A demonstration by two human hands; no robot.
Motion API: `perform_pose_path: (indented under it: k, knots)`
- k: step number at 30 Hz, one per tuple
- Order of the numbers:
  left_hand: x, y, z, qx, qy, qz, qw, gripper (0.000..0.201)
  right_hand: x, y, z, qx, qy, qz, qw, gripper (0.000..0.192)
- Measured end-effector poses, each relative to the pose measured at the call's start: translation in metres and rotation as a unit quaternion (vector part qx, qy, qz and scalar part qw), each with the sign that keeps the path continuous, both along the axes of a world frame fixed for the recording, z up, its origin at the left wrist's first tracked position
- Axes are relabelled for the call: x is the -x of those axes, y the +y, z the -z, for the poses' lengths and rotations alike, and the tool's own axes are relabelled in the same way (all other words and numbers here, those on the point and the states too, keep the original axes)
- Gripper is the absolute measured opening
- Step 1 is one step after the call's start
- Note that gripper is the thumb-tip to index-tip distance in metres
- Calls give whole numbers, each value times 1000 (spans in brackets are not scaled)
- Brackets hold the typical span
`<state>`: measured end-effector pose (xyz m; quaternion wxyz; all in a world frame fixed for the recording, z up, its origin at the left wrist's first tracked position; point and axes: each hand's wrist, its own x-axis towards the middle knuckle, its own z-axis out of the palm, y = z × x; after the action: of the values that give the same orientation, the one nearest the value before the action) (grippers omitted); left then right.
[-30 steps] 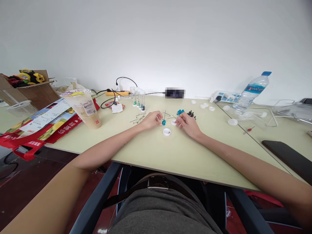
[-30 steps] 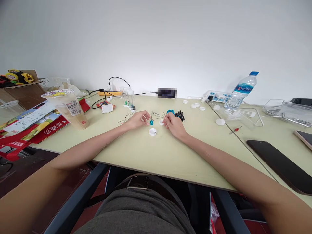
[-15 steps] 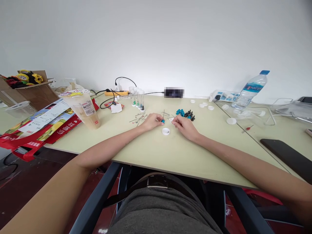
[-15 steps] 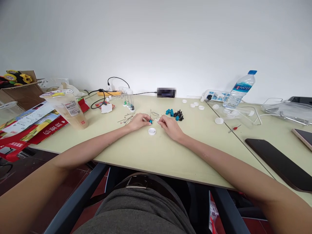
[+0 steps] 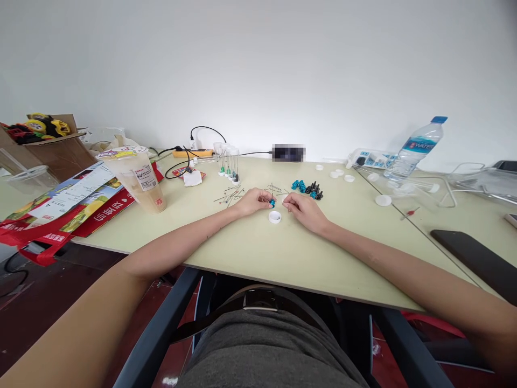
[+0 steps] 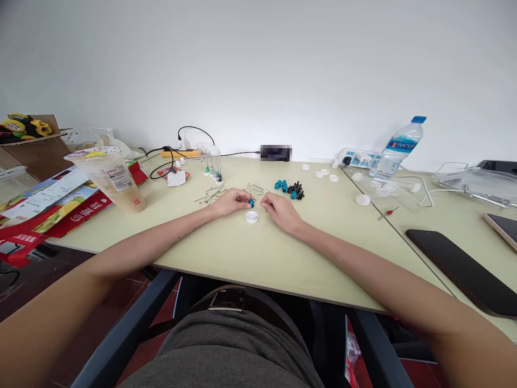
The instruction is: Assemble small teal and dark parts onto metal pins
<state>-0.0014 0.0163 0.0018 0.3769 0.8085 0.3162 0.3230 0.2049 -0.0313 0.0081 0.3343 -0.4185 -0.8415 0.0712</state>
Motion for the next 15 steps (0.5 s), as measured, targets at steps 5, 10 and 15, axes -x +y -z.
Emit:
perform_pose_path:
  k: [5, 10, 15]
  knots:
    - [0, 0, 1, 7, -8, -11, 1000, 28, 1, -2, -1, 5, -28, 9, 1000, 13]
    - [-2, -1, 1, 11, -20, -21, 1000, 29, 1, -2, -1, 7, -35, 8, 999, 14]
    - [-2, 0, 3, 7, -30, -19, 999, 28, 1, -1, -1, 12, -37, 13, 999, 14]
